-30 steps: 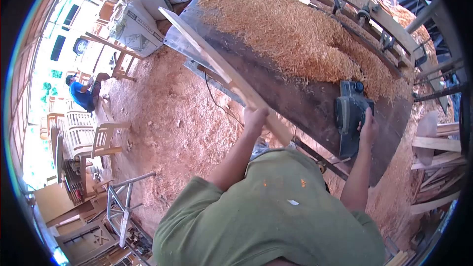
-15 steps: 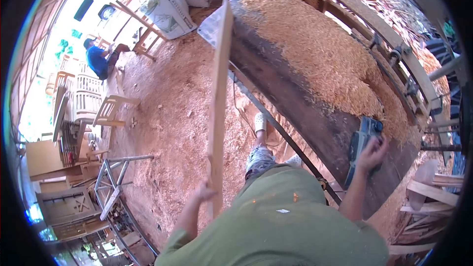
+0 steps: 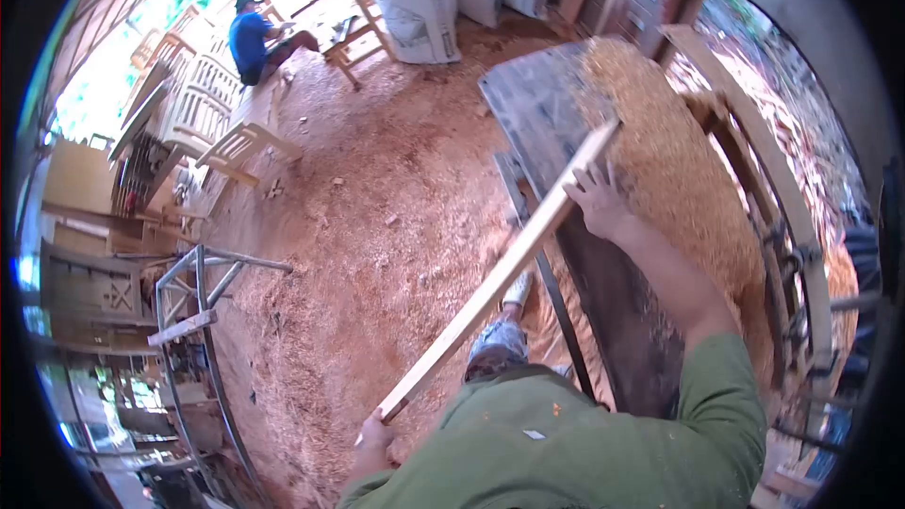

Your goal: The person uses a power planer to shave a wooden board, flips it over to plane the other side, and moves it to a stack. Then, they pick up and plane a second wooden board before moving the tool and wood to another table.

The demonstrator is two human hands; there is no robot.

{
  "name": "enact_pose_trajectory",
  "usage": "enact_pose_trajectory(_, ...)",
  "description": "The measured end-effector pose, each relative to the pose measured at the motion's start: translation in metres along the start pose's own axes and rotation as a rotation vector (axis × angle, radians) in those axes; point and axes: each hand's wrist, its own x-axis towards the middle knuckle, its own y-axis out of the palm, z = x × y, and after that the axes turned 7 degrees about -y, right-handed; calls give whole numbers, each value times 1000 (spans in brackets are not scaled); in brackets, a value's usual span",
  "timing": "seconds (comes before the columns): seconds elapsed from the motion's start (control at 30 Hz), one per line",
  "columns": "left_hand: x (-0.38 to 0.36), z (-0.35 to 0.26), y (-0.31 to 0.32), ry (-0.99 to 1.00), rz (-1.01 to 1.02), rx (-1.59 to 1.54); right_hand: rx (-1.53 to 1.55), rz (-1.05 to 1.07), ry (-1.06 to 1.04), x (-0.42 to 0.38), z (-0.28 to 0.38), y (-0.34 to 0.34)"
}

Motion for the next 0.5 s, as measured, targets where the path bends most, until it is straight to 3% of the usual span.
enact_pose_trajectory(0.07,-21,-62,-2,-110,-269,570,5,-6,-14,19,-15,5)
enact_pose_trajectory(0.17,62,-26,-20,-209,-406,175,88,40,-48,50,-42,2)
enact_pose_trajectory(0.2,49,-56,-25,-187,-394,640,164,79,-85,43,-49,2)
enact_pose_trajectory(0.23,8,-131,-27,-149,-417,1105,159,119,-61,33,-53,-1)
enact_pose_trajectory(0.3,86,-120,-58,-147,-299,654,185,175,-59,21,-68,-19)
enact_pose_trajectory(0.33,97,-147,-56,-32,-276,834,196,110,-81,-1,-78,-27)
enact_pose_trajectory(0.37,97,-213,-56,90,-261,1008,217,163,2,-25,-81,-39)
enact_pose_trajectory(0.43,122,-313,-40,150,-155,1129,250,240,188,-79,-77,-73)
enact_pose_trajectory(0.5,213,-365,-12,412,-181,1168,268,296,414,-133,-61,-100)
